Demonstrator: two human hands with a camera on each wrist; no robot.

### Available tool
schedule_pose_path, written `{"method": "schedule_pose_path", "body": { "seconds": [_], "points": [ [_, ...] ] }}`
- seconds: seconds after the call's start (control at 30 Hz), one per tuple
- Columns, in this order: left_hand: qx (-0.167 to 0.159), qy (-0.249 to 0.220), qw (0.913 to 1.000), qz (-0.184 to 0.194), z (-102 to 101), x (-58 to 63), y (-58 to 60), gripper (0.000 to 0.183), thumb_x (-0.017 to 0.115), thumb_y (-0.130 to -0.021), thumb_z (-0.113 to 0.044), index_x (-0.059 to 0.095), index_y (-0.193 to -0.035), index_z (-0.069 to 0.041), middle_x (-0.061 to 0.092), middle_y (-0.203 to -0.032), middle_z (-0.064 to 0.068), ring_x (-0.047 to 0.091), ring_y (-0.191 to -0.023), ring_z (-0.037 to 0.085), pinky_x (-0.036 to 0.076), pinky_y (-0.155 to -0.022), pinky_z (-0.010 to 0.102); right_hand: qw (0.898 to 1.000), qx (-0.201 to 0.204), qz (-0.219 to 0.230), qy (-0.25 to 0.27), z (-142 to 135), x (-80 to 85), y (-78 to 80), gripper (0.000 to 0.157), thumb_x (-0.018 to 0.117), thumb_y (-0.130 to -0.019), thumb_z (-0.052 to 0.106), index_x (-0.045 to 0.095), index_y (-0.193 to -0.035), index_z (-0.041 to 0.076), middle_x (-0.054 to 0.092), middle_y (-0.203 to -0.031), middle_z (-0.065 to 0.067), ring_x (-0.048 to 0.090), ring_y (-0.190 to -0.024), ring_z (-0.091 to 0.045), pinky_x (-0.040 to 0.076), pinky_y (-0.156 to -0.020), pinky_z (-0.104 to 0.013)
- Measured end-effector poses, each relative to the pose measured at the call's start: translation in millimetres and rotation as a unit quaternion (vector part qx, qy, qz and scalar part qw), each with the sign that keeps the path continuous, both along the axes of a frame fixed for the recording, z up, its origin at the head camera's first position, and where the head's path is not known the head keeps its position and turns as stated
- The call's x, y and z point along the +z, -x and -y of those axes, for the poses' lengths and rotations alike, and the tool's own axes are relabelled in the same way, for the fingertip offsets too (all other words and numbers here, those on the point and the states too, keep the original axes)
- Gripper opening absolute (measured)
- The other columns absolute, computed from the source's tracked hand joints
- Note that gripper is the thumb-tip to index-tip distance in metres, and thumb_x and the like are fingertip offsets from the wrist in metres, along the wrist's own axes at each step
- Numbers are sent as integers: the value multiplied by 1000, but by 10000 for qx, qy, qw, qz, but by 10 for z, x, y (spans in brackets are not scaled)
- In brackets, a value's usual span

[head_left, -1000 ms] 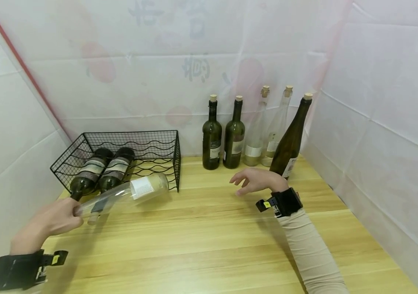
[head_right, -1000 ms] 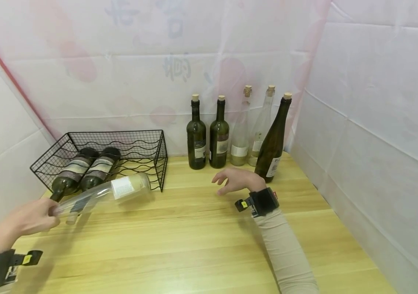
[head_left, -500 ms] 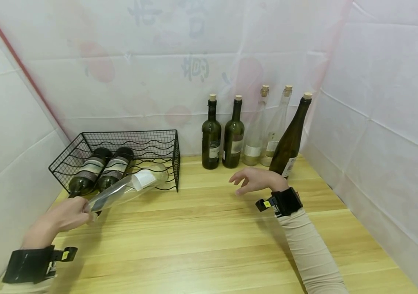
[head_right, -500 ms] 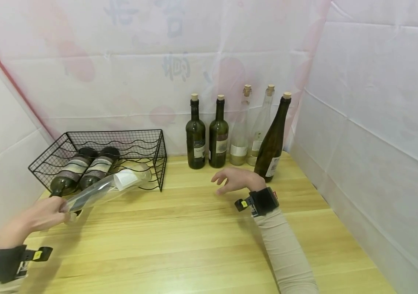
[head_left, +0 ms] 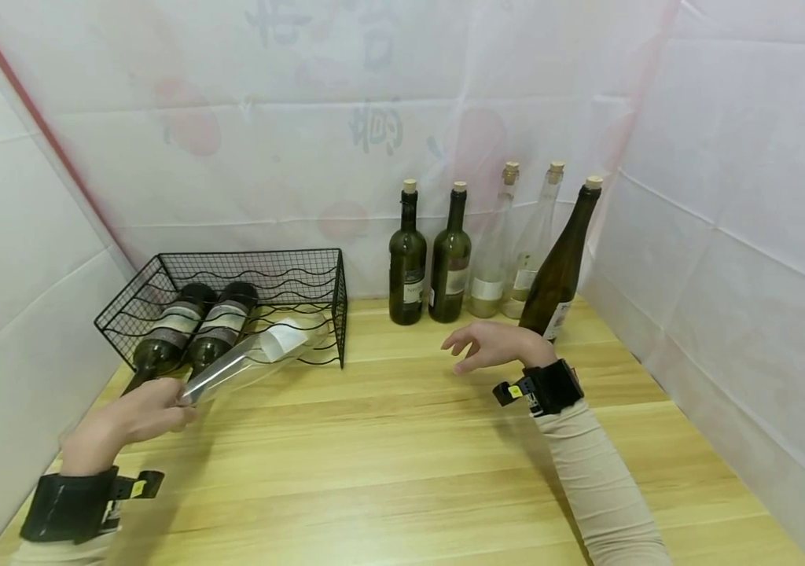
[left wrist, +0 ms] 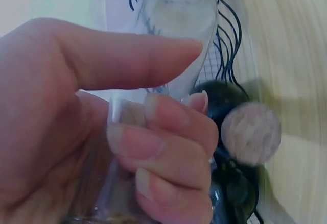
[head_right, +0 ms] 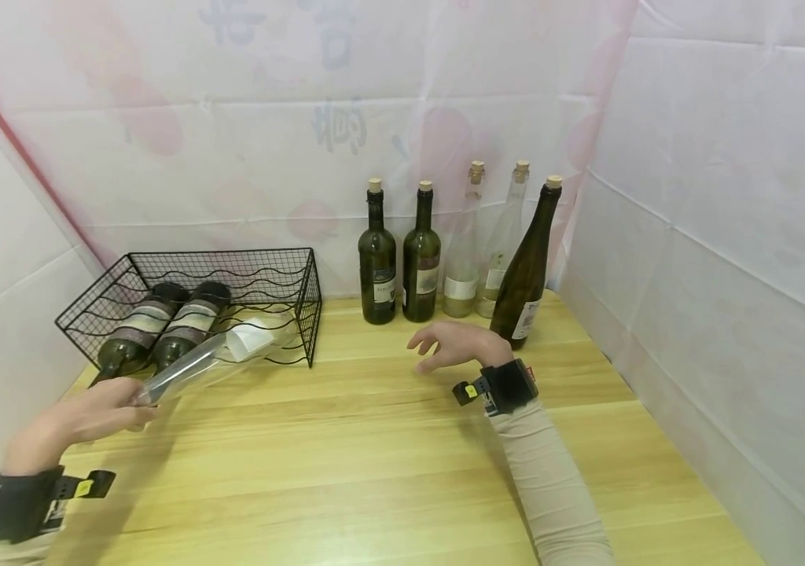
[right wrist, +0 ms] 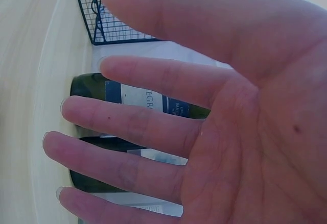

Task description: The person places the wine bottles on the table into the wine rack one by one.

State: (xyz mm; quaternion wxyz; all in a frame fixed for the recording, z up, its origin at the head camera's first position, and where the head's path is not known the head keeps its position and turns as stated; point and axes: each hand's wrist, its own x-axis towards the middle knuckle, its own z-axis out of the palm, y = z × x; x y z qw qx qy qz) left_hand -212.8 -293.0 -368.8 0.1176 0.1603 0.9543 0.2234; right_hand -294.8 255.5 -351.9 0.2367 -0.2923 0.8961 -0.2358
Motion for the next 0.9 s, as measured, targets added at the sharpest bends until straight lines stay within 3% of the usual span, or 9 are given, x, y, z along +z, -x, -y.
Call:
{"method": "schedule_pose_path", "body": {
  "seconds": [0.2, 0.63, 0.9],
  "points": [
    [77, 59, 9999, 27, -73, -1, 17, 28, 61, -102, -23, 49, -83, -6, 38, -70, 0, 37, -63, 15, 30, -60, 32, 10000, -24, 52, 21, -7, -6, -3, 56, 69, -100, 30, 54, -147, 4, 55, -148, -27, 61, -130, -44, 56, -101, -40],
    [424, -260, 9986, 179, -267, -58, 9, 30, 58, -104, -24, 44, -87, -4, 34, -74, 3, 33, -64, 18, 29, -60, 33, 9999, -31, 126, 44, -8, -1, -6, 56, 69, -100, 27, 52, -148, 1, 55, -148, -28, 59, -131, -46, 56, -102, -40],
    [566, -477, 9967, 335, -454, -56, -40, 34, 54, -106, -25, 37, -81, -9, 32, -71, 1, 29, -59, 15, 28, -58, 31, 9999, -50, 131, -12, -5, 7, -8, 56, 69, -101, 28, 53, -148, 2, 56, -147, -28, 62, -129, -42, 56, -101, -40]
  ]
}}
